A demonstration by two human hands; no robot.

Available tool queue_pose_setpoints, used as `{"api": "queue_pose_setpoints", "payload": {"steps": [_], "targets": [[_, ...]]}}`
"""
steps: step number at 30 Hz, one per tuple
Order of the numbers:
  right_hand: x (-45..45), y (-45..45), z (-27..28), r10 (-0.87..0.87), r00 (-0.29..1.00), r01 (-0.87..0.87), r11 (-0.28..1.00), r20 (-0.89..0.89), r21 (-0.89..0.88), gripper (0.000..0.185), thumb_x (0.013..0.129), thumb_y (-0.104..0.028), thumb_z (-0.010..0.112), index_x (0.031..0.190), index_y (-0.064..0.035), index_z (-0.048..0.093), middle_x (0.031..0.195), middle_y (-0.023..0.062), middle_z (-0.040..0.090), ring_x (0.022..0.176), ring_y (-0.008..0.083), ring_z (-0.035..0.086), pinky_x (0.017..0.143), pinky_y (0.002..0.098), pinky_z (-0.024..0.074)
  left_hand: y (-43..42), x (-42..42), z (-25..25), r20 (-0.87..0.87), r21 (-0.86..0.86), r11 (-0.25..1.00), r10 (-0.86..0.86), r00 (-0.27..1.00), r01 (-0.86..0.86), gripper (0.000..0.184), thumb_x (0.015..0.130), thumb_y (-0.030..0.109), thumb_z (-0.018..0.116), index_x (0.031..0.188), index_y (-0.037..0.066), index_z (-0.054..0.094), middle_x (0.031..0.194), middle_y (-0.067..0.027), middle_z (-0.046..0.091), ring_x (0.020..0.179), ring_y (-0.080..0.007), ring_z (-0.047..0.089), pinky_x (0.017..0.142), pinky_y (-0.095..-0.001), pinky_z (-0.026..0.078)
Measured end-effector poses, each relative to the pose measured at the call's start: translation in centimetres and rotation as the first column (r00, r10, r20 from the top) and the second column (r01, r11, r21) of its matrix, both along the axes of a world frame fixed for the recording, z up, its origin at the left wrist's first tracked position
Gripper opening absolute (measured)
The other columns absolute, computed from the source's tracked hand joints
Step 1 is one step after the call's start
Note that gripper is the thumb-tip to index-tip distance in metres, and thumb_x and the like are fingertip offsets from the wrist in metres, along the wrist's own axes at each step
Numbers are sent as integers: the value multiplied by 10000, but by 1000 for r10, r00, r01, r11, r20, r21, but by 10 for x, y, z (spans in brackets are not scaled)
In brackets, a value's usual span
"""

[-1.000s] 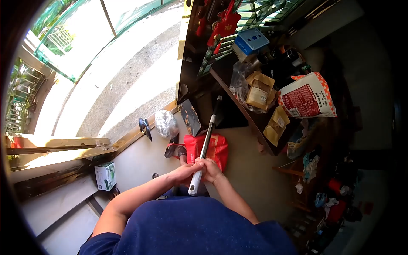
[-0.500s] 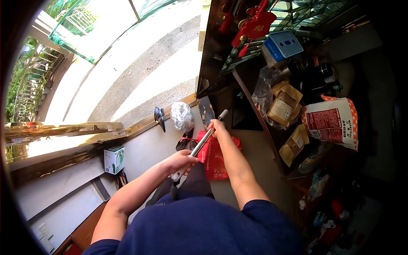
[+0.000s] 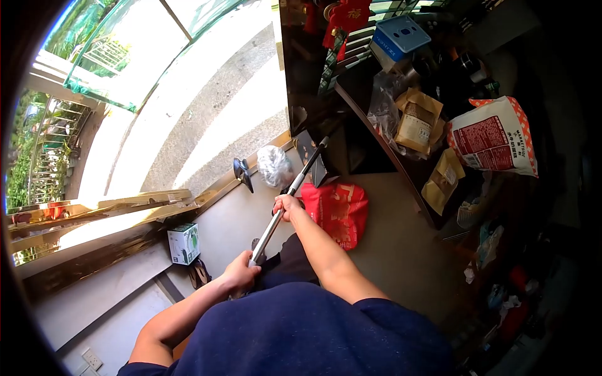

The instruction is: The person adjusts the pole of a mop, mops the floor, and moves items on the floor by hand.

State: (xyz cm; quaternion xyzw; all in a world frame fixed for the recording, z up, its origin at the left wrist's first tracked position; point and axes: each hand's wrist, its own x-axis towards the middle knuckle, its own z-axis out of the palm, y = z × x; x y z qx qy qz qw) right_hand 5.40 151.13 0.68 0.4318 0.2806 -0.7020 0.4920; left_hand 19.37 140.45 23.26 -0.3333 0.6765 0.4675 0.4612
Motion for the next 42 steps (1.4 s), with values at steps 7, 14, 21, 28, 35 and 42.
{"api": "queue_pose_setpoints", "payload": {"steps": [7,14,21,28,35,42], "targets": [[79,-60,7,-49,998,50,999,35,-12,221,752,-73,461,569,-111,343,424,-21,335,343,94,337,389,285,410,-60,81,-3,-123,-147,955,-275,953,256,442,716,208,567,1091,24,421,902,-165,553,846,-239,544,743,-309,413],[183,-101,76,-59,993,65,996,-100,62,153,754,-113,519,648,-27,449,496,93,465,446,222,488,481,365,474,-112,177,62,-170,-72,993,-102,980,91,338,757,165,554,1038,-3,471,785,-69,545,718,-117,512,649,-251,420],[162,-71,106,227,842,-11,914,-489,405,118,721,-73,523,694,33,479,576,103,531,458,205,556,374,313,477,-121,173,37,-177,277,955,162,971,-109,295,773,161,560,1009,-7,505,788,-34,547,701,-81,497,632,-223,415],[-25,13,-18,446,788,101,586,-425,804,221,622,-80,525,759,86,480,568,140,528,415,246,538,387,350,452,-10,8,-10,-45,475,862,222,974,-175,242,801,205,480,984,57,424,673,-37,466,435,-127,440,376,-267,401],[-37,7,-22,216,941,20,730,-259,683,152,685,-66,437,792,32,485,591,138,538,419,195,512,361,295,434,-3,-14,-28,77,388,856,340,937,-343,257,808,213,482,1003,61,410,657,-43,444,454,-120,434,364,-256,354],[97,-72,17,114,957,44,851,-265,524,93,678,-86,490,693,6,484,578,98,525,421,171,512,354,287,423,-74,88,39,-78,146,988,54,996,-42,359,786,192,522,1089,63,381,640,-26,433,399,-85,387,342,-214,320]]}}
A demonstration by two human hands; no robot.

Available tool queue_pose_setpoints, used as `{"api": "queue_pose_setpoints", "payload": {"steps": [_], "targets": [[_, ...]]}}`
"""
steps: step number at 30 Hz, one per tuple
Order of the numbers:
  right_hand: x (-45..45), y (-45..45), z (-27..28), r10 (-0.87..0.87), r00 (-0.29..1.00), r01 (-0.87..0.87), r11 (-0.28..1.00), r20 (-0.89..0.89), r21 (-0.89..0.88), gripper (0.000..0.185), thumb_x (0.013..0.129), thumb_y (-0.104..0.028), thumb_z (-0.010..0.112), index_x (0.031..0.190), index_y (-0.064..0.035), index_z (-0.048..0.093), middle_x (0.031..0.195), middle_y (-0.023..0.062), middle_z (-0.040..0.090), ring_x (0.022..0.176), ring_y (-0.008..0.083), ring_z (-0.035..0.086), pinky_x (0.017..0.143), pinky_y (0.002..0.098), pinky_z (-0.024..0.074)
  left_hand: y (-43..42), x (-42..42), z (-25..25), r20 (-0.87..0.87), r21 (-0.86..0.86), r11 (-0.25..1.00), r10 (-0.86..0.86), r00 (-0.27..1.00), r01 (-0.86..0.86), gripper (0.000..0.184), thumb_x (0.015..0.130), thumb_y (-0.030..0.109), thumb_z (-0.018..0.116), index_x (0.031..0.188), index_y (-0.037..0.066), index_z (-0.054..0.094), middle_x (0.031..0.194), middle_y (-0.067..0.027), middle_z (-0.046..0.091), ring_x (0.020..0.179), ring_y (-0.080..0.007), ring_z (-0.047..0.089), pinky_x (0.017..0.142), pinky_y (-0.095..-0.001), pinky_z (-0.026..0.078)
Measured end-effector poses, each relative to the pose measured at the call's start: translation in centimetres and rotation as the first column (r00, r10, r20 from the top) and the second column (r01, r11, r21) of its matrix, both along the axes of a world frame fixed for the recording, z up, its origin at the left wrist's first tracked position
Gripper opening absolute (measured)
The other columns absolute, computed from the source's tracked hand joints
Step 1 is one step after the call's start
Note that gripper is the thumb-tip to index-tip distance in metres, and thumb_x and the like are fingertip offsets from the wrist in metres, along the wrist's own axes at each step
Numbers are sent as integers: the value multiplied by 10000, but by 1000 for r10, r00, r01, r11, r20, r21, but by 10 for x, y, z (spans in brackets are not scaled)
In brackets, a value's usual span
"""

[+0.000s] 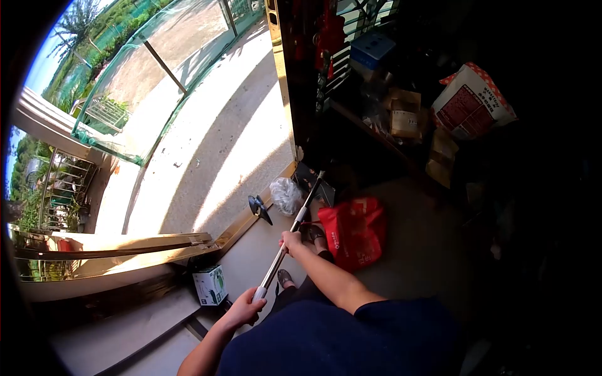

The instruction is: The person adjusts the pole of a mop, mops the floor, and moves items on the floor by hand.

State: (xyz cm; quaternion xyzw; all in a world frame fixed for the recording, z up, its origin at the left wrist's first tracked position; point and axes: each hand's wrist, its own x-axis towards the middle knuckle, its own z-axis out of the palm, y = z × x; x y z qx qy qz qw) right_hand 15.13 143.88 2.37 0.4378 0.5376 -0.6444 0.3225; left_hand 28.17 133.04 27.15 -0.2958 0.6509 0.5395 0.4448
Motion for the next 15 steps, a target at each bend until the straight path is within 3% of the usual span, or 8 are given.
{"api": "queue_pose_setpoints", "payload": {"steps": [2,3,7,10,11,13,14,15], "targets": [[34,-14,42,63,997,-57,993,53,-108,84,682,-77,514,685,1,483,586,98,527,437,179,529,389,293,459,-34,51,-2,-219,-122,989,-114,969,89,450,720,180,618,1091,9,430,807,-68,522,698,-123,514,624,-246,428],[51,-16,51,101,994,-92,980,45,-179,83,671,-74,513,668,7,494,576,105,537,441,187,542,391,303,466,-45,65,11,-164,-146,983,-132,978,108,480,701,182,639,1099,-1,441,903,-83,534,859,-138,498,758,-260,397],[69,-12,83,133,990,-140,960,-46,-243,86,651,-63,520,615,12,502,556,107,549,447,200,561,404,310,479,-56,99,15,-101,-2,993,119,988,-119,527,681,156,666,1122,-8,428,977,-73,521,906,-148,484,808,-272,370],[34,8,81,88,980,-117,980,-177,-160,95,651,-65,523,605,15,503,540,109,542,434,196,556,400,303,476,-43,69,4,-147,66,990,132,980,-123,540,687,166,663,1134,-9,418,982,-73,515,941,-140,462,819,-263,358],[15,16,74,69,976,-93,989,-205,-112,97,666,-57,519,609,17,496,541,100,533,431,189,548,399,294,470,-43,60,-22,-329,13,999,-32,944,38,539,704,172,646,1157,9,403,902,-58,533,792,-124,514,686,-231,414],[-33,37,65,0,970,-9,999,-243,-38,95,676,-48,512,614,19,489,537,91,520,423,181,535,388,288,454,-23,10,-38,-199,81,996,-8,980,24,492,735,166,608,1161,35,400,767,-36,527,555,-102,495,472,-210,401],[-61,50,63,-49,965,47,999,-257,-14,90,671,-47,509,615,19,489,532,90,516,419,180,530,377,290,444,-1,-29,-22,-44,244,961,144,989,-129,441,762,164,568,1158,66,401,664,-19,492,404,-82,408,340,-206,316],[-90,61,37,-32,963,52,996,-267,71,85,659,-49,512,608,14,485,528,95,513,405,184,514,367,295,430,14,-61,-26,15,314,932,184,983,-179,413,777,183,542,1150,79,398,671,-30,489,408,-91,412,343,-203,319]]}}
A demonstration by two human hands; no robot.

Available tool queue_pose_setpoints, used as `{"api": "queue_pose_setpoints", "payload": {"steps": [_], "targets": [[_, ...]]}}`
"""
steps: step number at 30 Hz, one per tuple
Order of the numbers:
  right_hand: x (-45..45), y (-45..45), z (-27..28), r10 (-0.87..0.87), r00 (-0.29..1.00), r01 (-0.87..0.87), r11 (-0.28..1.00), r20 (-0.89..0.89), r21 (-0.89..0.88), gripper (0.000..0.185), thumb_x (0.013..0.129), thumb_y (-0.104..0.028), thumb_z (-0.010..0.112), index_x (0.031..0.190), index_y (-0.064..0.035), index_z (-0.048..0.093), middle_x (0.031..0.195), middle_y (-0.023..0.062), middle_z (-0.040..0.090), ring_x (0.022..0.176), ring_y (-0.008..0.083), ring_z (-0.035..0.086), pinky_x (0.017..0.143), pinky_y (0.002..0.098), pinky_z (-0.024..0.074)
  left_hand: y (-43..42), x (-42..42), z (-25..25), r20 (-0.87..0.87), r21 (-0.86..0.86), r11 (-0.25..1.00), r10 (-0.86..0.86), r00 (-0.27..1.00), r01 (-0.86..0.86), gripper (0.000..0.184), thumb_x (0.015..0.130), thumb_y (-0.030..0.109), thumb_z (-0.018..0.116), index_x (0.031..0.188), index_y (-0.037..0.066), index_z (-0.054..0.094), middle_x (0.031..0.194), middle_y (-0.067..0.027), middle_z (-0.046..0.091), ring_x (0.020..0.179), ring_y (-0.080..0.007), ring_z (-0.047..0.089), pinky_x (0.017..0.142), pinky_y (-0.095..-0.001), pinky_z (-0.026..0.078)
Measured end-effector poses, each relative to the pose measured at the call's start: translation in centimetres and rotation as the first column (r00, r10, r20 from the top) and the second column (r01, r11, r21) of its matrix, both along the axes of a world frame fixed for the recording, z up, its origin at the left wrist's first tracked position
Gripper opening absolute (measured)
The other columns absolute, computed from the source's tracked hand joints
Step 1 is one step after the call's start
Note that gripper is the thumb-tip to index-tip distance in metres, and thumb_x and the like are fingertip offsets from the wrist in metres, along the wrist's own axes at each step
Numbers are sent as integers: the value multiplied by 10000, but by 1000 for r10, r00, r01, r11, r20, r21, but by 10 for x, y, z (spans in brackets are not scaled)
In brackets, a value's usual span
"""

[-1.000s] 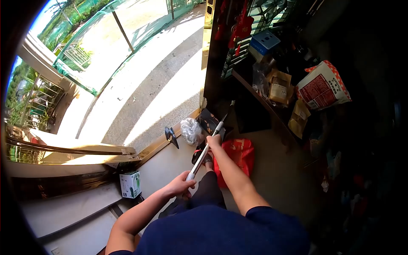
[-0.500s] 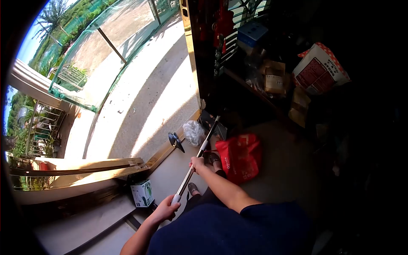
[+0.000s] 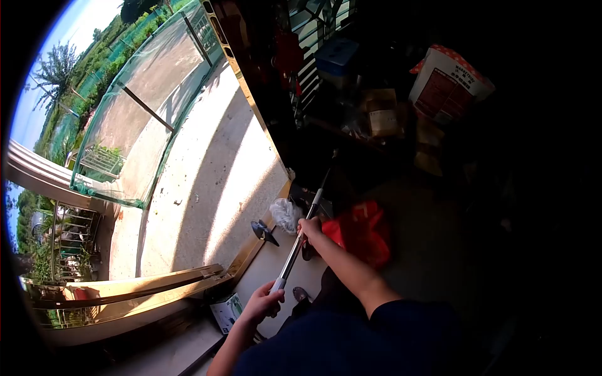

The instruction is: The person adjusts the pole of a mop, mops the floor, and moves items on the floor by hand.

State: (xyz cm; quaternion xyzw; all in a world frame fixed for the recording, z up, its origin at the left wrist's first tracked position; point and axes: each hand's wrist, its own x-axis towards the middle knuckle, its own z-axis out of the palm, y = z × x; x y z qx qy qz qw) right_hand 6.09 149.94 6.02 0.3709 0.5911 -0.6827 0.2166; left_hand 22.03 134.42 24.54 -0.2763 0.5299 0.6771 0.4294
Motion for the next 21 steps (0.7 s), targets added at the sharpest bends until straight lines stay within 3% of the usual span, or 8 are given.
{"api": "queue_pose_setpoints", "payload": {"steps": [1,4,5,8,10,12,17,21], "targets": [[-26,11,-25,-14,998,20,993,-54,112,121,661,-94,511,611,12,483,525,91,509,408,187,511,370,301,428,16,-27,-12,8,57,996,69,998,-69,410,786,211,527,1156,97,391,708,-37,498,423,-93,420,347,-200,317],[-80,43,-36,-41,998,40,999,53,24,140,678,-130,474,664,9,487,538,85,512,412,180,505,373,297,424,65,-95,-33,78,138,980,130,988,-140,354,804,225,502,1127,113,411,761,-36,473,502,-81,395,408,-195,330],[-88,43,-44,-31,995,28,999,95,27,136,679,-126,457,691,6,488,545,83,514,413,177,502,368,292,418,76,-105,-25,4,-15,999,50,999,-50,371,795,234,517,1134,127,410,766,-38,469,497,-82,385,405,-201,317],[-89,43,-91,-7,973,-5,999,230,54,164,683,-112,407,772,-2,489,565,79,520,415,167,492,351,279,400,66,-94,-20,84,-22,997,78,993,-77,388,790,233,522,1150,147,404,754,-37,463,487,-87,377,400,-207,304],[-66,15,-96,-25,983,36,998,182,-57,154,670,-100,413,757,-4,497,535,95,494,376,172,460,314,282,353,53,-75,-15,88,-102,992,81,993,-72,399,792,222,516,1167,169,393,747,-37,458,480,-97,377,399,-214,302],[-41,4,-40,-6,975,12,1000,221,-26,133,653,-93,426,713,-3,503,558,96,513,362,159,447,288,263,328,39,-53,-5,102,-121,990,88,991,-76,398,796,212,512,1170,162,387,746,-38,459,477,-96,379,393,-214,305],[32,-44,-35,8,958,25,993,285,-112,140,654,-98,458,755,-12,502,547,84,513,368,156,472,315,283,407,4,5,38,119,-252,966,-32,992,62,382,813,227,491,1180,172,404,732,-18,462,487,-96,404,415,-215,331],[101,-73,1,-15,969,90,951,246,-297,82,624,-39,469,688,4,441,530,127,491,400,218,508,351,319,433,-49,61,57,59,-185,981,-41,997,51,426,772,143,553,1172,102,413,779,-4,496,549,-74,451,477,-199,375]]}}
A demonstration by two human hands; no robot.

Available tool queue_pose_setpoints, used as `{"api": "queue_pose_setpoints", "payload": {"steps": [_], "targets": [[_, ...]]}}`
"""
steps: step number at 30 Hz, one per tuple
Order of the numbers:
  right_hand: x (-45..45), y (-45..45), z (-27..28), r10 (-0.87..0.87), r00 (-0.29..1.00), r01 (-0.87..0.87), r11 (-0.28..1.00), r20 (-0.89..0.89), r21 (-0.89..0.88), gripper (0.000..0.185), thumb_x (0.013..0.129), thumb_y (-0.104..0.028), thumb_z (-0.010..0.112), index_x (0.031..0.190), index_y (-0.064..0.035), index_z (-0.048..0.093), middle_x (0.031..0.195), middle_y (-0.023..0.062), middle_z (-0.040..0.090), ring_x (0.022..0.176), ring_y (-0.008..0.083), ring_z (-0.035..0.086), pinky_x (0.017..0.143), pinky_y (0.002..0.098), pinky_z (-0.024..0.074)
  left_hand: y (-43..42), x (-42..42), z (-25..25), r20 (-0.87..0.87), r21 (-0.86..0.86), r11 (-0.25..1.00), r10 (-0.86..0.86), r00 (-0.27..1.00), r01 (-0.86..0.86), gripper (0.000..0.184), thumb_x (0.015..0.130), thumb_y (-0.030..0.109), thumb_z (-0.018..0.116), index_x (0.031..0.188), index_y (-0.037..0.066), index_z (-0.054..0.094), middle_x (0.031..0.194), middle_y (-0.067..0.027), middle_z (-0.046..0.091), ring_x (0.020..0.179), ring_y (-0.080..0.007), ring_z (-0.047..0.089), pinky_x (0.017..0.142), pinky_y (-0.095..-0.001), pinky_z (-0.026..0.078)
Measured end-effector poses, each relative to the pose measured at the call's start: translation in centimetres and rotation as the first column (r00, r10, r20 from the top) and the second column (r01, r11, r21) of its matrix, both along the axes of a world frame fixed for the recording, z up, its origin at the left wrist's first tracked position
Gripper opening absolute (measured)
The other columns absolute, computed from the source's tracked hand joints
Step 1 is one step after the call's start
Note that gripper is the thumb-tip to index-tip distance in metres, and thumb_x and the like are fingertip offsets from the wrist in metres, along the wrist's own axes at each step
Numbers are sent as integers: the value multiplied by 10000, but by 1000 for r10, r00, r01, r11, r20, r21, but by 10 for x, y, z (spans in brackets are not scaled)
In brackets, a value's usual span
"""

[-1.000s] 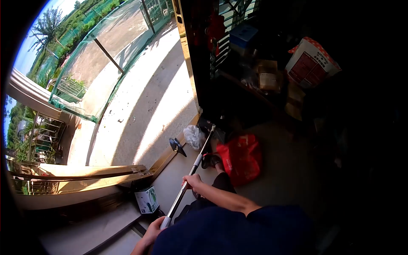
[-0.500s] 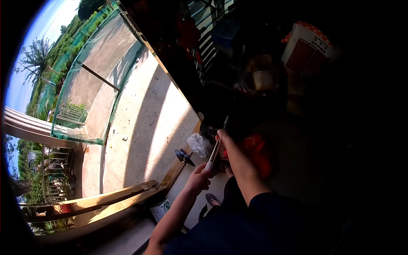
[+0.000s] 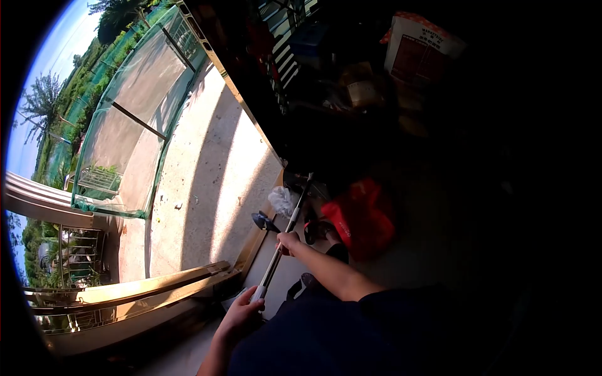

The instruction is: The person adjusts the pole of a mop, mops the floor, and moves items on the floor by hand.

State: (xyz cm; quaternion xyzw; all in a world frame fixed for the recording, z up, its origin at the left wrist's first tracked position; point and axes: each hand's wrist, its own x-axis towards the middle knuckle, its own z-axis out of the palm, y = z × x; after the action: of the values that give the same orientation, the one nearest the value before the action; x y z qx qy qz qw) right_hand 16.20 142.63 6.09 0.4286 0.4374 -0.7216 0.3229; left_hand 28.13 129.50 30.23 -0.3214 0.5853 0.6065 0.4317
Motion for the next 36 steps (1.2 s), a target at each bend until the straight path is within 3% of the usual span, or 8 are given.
{"api": "queue_pose_setpoints", "payload": {"steps": [2,7,12,18,29,34,35,36], "targets": [[23,-10,24,5,999,5,983,53,-184,66,655,-22,464,677,0,407,526,132,479,426,239,517,401,356,453,-35,26,3,-102,28,1000,-11,995,14,535,704,46,615,1187,26,387,950,-45,520,830,-111,493,731,-229,402],[55,-13,73,150,985,-158,982,-81,-101,102,696,-61,545,709,11,475,574,113,543,465,214,562,426,303,484,-68,63,33,-171,131,989,86,982,-64,624,662,66,656,1199,-19,351,1070,-99,495,934,-161,500,816,-267,386],[29,13,59,33,998,-38,996,-62,-85,106,684,-55,528,693,31,467,563,136,535,441,241,551,407,323,475,-49,34,14,-187,78,996,-19,982,34,626,669,75,650,1210,0,343,1017,-93,511,874,-160,518,770,-261,409],[3,82,28,-122,992,109,962,-38,-251,107,682,-95,496,662,9,480,584,130,546,533,246,573,524,327,489,5,-38,-19,-176,-224,795,-602,779,564,644,694,107,646,1246,94,316,895,-87,529,783,-101,507,672,-214,406],[-43,113,12,-104,993,114,971,60,-210,127,683,-153,456,664,-31,487,607,96,555,569,219,580,503,315,485,42,-87,-23,-315,-606,422,-906,284,674,627,689,142,593,1228,86,279,933,-220,533,850,-363,526,711,-392,434],[-86,191,-48,-175,985,171,957,5,-236,113,682,-157,462,698,-50,497,645,86,558,639,227,590,563,345,498,117,-137,-64,-181,-571,431,-896,405,699,536,710,155,580,1183,65,346,1022,-170,518,902,-321,522,746,-348,431],[-99,219,-70,-118,992,104,949,-32,-298,119,687,-163,464,691,-51,505,631,81,562,628,213,590,508,315,486,127,-141,-99,-366,-671,405,-909,197,621,542,712,195,577,1186,80,342,960,-180,542,868,-329,535,718,-351,434],[-114,252,-75,-50,995,33,978,-80,-207,140,700,-175,462,691,-43,507,616,80,563,607,202,585,455,280,466,159,-153,-101,-397,-623,512,-858,325,591,522,727,216,560,1185,92,344,906,-191,557,849,-329,546,702,-358,437]]}}
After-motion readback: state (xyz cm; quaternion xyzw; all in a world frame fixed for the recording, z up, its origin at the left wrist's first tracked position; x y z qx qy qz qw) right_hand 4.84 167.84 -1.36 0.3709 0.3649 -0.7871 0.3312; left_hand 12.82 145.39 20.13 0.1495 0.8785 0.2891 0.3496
